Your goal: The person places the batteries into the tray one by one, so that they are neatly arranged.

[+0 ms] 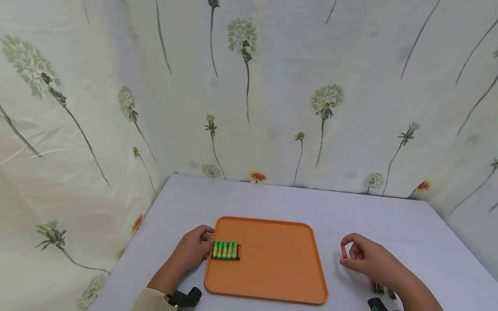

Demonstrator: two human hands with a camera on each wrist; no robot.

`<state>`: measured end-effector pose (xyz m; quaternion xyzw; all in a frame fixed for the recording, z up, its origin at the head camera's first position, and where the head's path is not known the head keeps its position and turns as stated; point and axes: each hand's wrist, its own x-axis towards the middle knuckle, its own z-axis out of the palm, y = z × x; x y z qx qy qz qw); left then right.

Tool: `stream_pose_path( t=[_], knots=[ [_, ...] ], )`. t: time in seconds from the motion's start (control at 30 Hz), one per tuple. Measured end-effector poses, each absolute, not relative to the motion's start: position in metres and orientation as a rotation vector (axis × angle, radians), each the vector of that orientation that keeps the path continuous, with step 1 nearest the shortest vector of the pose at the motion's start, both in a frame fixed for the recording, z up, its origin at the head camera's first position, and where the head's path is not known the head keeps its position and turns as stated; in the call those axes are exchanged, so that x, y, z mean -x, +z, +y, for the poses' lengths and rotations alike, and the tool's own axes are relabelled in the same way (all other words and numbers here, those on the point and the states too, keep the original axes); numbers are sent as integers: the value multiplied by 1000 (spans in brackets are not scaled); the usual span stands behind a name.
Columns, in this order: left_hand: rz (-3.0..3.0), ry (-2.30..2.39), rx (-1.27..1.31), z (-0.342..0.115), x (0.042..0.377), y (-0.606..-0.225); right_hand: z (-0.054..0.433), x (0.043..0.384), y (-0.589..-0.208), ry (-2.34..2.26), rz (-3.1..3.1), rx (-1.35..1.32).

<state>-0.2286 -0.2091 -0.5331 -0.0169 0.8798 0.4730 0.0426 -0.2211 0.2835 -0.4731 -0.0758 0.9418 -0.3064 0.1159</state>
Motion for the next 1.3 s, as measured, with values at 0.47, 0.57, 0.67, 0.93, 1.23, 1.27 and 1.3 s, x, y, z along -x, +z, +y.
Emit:
stream_pose_path(
  t=[0.47,0.57,0.67,0.93,1.23,1.27,1.3],
  knots=[
    [2667,1446,41,-209,228,-531,238,240,-468,-926,2746,344],
    [2659,1442,33,-209,229,-531,230,242,-468,-930,2748,368],
    [2665,1433,33,-209,229,-531,222,246,-465,-922,2749,401],
    [2669,1425,41,-212,230,-528,198,256,-463,-997,2686,555],
    [2664,1437,57,-211,230,-532,170,264,-463,-1015,2660,581],
    [2664,1438,57,-211,230,-532,167,264,-463,-1015,2660,585],
    [2663,1440,55,-210,230,-532,165,265,-462,-1014,2658,592]
  ],
)
